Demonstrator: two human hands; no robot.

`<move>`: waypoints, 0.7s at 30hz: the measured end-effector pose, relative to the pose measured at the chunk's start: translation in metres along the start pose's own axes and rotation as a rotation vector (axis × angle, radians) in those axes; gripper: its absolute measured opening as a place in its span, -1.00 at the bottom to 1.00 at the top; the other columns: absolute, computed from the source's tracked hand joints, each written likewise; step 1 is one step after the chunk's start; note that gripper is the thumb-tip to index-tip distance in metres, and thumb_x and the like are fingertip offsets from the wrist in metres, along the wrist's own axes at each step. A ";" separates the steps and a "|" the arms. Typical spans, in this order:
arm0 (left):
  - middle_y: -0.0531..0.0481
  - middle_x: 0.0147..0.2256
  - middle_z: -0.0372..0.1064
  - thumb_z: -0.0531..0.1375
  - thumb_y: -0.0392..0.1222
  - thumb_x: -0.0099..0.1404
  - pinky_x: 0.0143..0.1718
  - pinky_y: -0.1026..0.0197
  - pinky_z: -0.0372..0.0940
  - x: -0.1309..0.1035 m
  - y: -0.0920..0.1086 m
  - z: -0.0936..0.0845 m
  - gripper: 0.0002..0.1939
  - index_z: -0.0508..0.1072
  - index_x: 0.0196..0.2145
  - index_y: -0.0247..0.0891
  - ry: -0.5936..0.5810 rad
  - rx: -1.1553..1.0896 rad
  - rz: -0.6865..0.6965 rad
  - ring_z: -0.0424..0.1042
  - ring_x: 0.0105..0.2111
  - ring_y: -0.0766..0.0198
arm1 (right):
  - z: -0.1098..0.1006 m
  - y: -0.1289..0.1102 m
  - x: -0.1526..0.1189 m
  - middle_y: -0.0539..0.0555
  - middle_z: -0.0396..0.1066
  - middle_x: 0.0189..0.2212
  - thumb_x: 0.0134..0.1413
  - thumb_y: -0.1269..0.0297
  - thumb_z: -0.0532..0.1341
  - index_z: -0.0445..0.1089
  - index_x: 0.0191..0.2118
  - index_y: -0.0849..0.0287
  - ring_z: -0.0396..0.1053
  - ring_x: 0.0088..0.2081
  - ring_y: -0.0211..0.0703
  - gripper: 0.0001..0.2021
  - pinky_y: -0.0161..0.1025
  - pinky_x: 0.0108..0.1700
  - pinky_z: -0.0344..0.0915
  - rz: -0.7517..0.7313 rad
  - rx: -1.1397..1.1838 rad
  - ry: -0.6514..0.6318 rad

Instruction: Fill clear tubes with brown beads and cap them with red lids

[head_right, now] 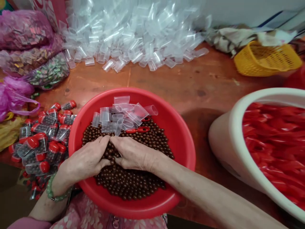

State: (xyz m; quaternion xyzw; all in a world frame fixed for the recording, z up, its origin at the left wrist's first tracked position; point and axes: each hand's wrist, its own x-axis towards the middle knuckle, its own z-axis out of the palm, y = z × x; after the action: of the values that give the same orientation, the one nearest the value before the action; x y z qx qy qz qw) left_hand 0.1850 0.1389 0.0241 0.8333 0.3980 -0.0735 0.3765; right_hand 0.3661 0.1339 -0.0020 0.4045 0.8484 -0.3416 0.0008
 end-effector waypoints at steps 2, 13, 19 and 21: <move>-0.30 0.08 0.28 0.21 -0.21 0.25 0.10 -0.08 0.27 -0.004 -0.002 -0.003 -0.42 0.12 0.16 -0.39 0.072 -0.091 0.047 0.32 0.08 -0.04 | -0.005 0.000 -0.006 0.11 0.45 -0.19 0.01 0.47 0.19 0.25 -0.11 0.24 0.43 -0.18 -0.18 -0.72 -0.29 -0.14 0.35 -0.037 0.115 0.076; -0.12 0.10 0.36 0.15 -0.15 0.33 0.15 0.16 0.18 -0.011 0.011 0.003 -0.48 0.21 0.21 -0.26 0.263 -0.524 0.136 0.34 0.09 0.16 | -0.015 -0.014 -0.034 0.10 0.44 -0.17 0.14 0.54 0.09 0.32 -0.06 0.16 0.41 -0.14 -0.22 -0.73 -0.24 -0.08 0.35 -0.195 0.392 0.409; 0.07 -0.39 0.44 0.17 -0.11 0.31 -0.31 0.33 0.22 -0.012 0.010 -0.001 -0.76 0.52 -0.21 -0.32 0.141 -0.702 0.116 0.34 -0.40 0.34 | -0.026 -0.019 -0.048 0.09 0.48 -0.17 0.16 0.46 0.15 0.26 0.04 0.13 0.45 -0.19 -0.21 -0.68 -0.30 -0.18 0.40 -0.148 0.270 0.464; 0.12 -0.48 0.34 0.19 -0.08 0.29 -0.41 0.35 0.14 -0.012 0.007 -0.002 -0.75 0.51 -0.29 -0.35 0.084 -0.666 0.114 0.23 -0.48 0.39 | -0.030 -0.019 -0.050 0.11 0.45 -0.12 0.15 0.47 0.16 0.22 0.09 0.11 0.44 -0.13 -0.19 -0.61 -0.26 -0.11 0.40 -0.180 0.245 0.437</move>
State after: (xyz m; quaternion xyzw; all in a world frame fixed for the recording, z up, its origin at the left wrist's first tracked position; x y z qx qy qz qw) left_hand 0.1813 0.1299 0.0345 0.6880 0.3678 0.1161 0.6147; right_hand 0.3948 0.1091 0.0459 0.3886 0.8133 -0.3448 -0.2619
